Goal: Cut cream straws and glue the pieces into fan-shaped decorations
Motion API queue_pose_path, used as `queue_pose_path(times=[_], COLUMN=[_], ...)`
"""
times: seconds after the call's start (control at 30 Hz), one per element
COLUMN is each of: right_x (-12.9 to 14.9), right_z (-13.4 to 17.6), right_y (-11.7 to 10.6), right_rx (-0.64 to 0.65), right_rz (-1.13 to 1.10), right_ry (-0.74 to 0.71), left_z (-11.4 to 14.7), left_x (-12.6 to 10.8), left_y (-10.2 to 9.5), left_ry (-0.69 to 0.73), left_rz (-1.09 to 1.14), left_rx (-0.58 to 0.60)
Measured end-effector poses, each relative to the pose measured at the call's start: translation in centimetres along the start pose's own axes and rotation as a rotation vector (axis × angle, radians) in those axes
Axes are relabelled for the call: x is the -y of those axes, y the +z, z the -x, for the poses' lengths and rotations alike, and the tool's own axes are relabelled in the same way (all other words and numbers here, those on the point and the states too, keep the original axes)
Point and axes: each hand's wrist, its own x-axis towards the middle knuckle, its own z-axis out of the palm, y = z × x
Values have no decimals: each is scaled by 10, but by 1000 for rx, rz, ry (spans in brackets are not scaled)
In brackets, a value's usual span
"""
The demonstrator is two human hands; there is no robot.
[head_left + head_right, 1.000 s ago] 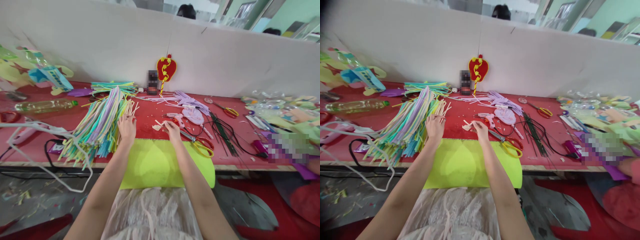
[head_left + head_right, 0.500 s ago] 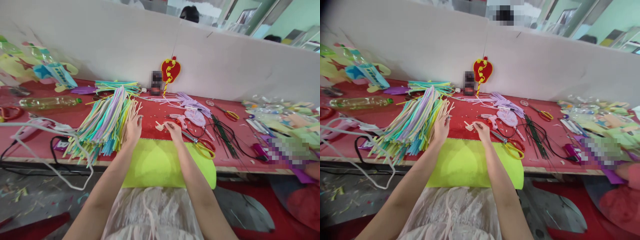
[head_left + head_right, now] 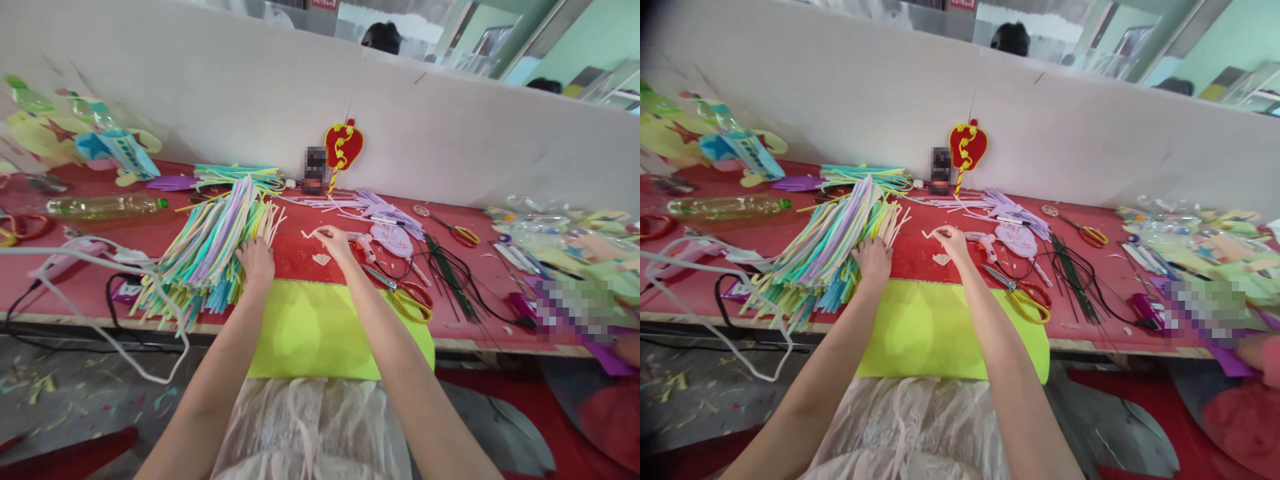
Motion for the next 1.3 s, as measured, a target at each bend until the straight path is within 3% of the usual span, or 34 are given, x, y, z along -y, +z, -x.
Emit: queue_pose_path(times=[0.17, 0.23, 0.33, 0.43, 0.6, 0.7, 0.87, 1.03, 1.17, 1.3], right_x=[-8, -9, -4, 4, 14, 18, 22, 36, 49, 47], right_z=[-44, -50, -47, -38, -27, -24, -19, -9, 14, 48], right_y=[25, 30, 40, 60, 99, 115, 127, 101, 45, -16], right_rx=[32, -34, -67, 34, 269, 267, 208, 23, -116, -201], right_rz=[169, 284, 364, 324, 37, -48, -47, -85, -305, -392], right_ry=[51, 78, 2, -21, 314, 383, 368, 205, 79, 73], left_z=[-1, -2, -4, -4, -1, -1, -1, -1, 0, 1], left_x=[2, 2, 3, 4, 4, 3, 3, 2, 1, -2], left_y=[1, 2, 5, 8, 5, 2, 0, -1, -1, -3], left_ry=[22, 24, 13, 4, 1, 2, -17, -41, -48, -70], left_rz=[-22, -16, 1, 3, 8, 11, 14, -42, -55, -30], left_rx=[-38, -56, -56, -54, -76, -87, -60, -39, -26, -48])
